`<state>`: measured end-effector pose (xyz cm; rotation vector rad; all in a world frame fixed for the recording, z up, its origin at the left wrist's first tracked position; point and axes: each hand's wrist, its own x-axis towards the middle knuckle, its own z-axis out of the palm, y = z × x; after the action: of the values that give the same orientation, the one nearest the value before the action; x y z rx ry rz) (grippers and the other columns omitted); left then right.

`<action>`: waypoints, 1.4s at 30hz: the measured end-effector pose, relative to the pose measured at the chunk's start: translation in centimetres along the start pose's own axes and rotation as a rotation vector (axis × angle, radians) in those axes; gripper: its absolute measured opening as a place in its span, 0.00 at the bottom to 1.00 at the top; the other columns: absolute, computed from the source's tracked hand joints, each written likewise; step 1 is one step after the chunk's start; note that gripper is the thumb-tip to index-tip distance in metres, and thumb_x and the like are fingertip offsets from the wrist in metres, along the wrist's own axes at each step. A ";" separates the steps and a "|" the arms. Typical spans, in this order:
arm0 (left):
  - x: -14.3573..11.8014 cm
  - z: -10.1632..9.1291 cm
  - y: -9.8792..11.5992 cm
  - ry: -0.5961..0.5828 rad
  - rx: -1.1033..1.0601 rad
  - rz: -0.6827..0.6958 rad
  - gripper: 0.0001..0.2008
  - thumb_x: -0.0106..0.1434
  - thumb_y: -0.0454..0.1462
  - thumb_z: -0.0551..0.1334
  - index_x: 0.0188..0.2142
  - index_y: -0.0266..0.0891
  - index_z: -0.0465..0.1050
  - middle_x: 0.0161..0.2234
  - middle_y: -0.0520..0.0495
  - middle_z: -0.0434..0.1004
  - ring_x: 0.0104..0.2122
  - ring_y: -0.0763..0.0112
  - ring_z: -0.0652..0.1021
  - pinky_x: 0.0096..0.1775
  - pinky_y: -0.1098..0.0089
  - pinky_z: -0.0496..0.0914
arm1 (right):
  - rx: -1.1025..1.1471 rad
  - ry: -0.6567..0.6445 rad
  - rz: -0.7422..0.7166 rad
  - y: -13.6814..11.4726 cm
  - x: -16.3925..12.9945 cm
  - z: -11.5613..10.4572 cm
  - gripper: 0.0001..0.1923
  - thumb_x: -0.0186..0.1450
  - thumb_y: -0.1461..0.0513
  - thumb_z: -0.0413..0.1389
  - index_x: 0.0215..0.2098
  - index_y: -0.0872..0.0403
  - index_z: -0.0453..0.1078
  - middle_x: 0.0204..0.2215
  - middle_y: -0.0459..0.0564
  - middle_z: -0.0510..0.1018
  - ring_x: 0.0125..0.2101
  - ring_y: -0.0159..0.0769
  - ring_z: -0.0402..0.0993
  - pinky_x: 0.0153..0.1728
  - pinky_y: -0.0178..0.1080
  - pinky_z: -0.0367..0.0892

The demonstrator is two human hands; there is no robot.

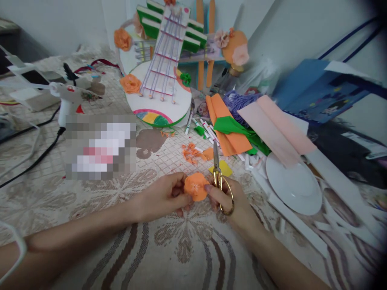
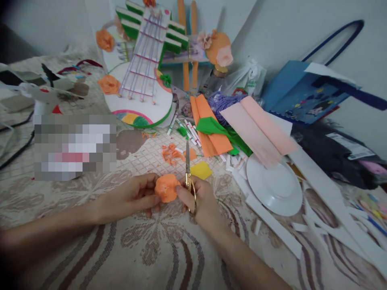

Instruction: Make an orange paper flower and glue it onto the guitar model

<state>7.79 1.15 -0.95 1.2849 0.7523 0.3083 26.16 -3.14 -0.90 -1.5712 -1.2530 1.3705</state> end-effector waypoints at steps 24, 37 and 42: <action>0.3 0.1 0.1 0.052 -0.071 0.004 0.09 0.56 0.40 0.60 0.30 0.38 0.61 0.27 0.52 0.70 0.28 0.74 0.73 0.30 0.70 0.70 | -0.084 0.062 0.012 -0.1 -0.4 0.7 0.08 0.58 0.59 0.54 0.26 0.54 0.61 0.13 0.37 0.61 0.13 0.26 0.59 0.16 0.30 0.55; 0.3 0.1 0.3 0.039 -0.056 -0.048 0.07 0.59 0.40 0.57 0.32 0.38 0.63 0.25 0.53 0.72 0.25 0.75 0.74 0.31 0.71 0.71 | -0.064 0.031 0.016 -0.2 -0.4 0.4 0.08 0.59 0.58 0.54 0.26 0.54 0.62 0.12 0.37 0.62 0.14 0.26 0.60 0.17 0.30 0.56; 0.3 0.0 0.1 0.041 -0.067 -0.033 0.07 0.60 0.40 0.56 0.32 0.37 0.63 0.25 0.52 0.72 0.25 0.76 0.73 0.32 0.71 0.70 | -0.020 0.097 -0.019 -0.1 -0.4 0.4 0.09 0.58 0.57 0.56 0.28 0.54 0.65 0.14 0.37 0.62 0.15 0.27 0.60 0.17 0.30 0.58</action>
<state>8.08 1.36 -0.94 1.2045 0.7908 0.3311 25.71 -3.52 -0.79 -1.6159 -1.2233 1.2579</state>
